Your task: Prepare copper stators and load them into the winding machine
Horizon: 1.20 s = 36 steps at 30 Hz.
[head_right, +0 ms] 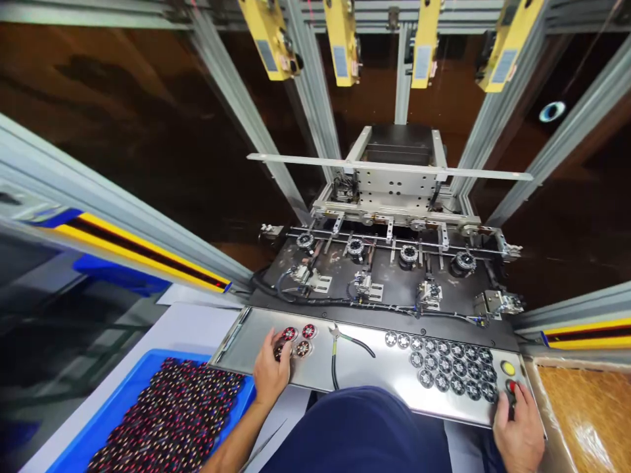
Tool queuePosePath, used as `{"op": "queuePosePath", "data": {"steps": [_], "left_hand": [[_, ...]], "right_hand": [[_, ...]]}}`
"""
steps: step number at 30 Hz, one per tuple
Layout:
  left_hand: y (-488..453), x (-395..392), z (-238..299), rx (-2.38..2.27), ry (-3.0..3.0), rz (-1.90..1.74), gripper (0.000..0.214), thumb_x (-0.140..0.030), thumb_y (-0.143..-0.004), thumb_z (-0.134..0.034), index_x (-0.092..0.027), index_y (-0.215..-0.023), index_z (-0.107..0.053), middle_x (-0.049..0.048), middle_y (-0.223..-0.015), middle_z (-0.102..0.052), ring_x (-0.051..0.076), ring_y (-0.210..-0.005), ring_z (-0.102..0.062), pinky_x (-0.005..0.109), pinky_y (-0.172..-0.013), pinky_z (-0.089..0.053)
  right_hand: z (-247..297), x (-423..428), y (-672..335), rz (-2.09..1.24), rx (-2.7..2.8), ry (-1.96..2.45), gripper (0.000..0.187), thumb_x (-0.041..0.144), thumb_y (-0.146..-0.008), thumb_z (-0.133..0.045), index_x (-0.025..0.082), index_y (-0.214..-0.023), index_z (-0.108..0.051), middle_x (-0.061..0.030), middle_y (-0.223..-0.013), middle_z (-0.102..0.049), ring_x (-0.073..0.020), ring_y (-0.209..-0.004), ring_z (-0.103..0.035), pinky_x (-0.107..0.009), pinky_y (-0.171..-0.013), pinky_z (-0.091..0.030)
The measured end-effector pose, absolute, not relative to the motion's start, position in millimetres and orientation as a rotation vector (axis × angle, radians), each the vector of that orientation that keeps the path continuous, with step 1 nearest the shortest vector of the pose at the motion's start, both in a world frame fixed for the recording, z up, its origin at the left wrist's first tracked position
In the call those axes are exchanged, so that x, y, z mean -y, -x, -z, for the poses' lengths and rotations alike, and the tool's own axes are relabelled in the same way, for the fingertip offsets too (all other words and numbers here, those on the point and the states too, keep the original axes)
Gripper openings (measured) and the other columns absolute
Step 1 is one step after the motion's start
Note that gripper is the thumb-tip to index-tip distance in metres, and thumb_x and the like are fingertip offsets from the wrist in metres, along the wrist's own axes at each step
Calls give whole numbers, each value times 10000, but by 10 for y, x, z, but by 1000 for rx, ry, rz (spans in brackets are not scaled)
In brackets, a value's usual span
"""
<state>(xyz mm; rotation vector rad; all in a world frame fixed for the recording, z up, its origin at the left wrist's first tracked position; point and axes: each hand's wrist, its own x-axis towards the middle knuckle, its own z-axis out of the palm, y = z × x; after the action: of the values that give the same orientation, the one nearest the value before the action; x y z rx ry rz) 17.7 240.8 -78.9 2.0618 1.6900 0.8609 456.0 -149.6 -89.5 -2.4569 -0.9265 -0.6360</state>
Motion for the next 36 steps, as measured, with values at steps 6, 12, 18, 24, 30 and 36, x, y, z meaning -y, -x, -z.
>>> {"op": "queuePosePath", "data": {"steps": [6, 12, 18, 24, 30, 36], "left_hand": [[-202, -2391, 764, -1671, -2056, -875, 600, -452, -947, -476, -91, -1425, -442, 184, -1235, -704, 336, -1149, -660, 501, -992, -499], [-215, -2387, 761, -1668, -2043, -897, 588, -444, -944, -492, -98, -1418, -450, 179, -1238, -702, 346, -1145, -660, 502, -994, -489], [-217, -2388, 745, -1663, -2042, -890, 595, -446, -945, -495, -96, -1424, -442, 184, -1238, -702, 342, -1142, -657, 503, -992, -488], [-228, -2385, 723, -1664, -2042, -889, 592, -450, -946, -487, -104, -1425, -444, 176, -1234, -704, 339, -1134, -660, 502, -992, -489], [-226, -2387, 723, -1672, -2041, -881, 598, -456, -940, -497, -103, -1420, -452, 176, -1231, -706, 350, -1132, -661, 508, -989, -489], [-218, -2391, 734, -1669, -2045, -874, 605, -468, -935, -497, -99, -1412, -459, 181, -1229, -703, 348, -1132, -662, 505, -984, -495]], "right_hand": [[925, 1540, -4615, 625, 951, 2472, 671, 532, -951, -393, 17, -1326, -604, -255, -1250, -643, -431, -1138, -618, -556, -999, -494], [920, 1533, -4659, 634, 984, 2472, 688, 541, -934, -392, 11, -1314, -611, -268, -1201, -652, -440, -1110, -621, -561, -968, -508], [873, 1503, -4632, 642, 974, 2486, 719, 554, -951, -363, -20, -1298, -620, -286, -1205, -657, -448, -1110, -632, -568, -975, -512], [862, 1489, -4614, 637, 972, 2487, 746, 575, -959, -342, -35, -1281, -626, -297, -1205, -654, -447, -1133, -626, -562, -993, -508], [883, 1524, -4635, 644, 991, 2495, 736, 567, -959, -340, -32, -1276, -627, -294, -1192, -663, -452, -1129, -630, -568, -985, -514], [901, 1523, -4640, 643, 978, 2477, 675, 533, -955, -374, 1, -1286, -624, -273, -1191, -662, -438, -1118, -626, -569, -976, -507]]}}
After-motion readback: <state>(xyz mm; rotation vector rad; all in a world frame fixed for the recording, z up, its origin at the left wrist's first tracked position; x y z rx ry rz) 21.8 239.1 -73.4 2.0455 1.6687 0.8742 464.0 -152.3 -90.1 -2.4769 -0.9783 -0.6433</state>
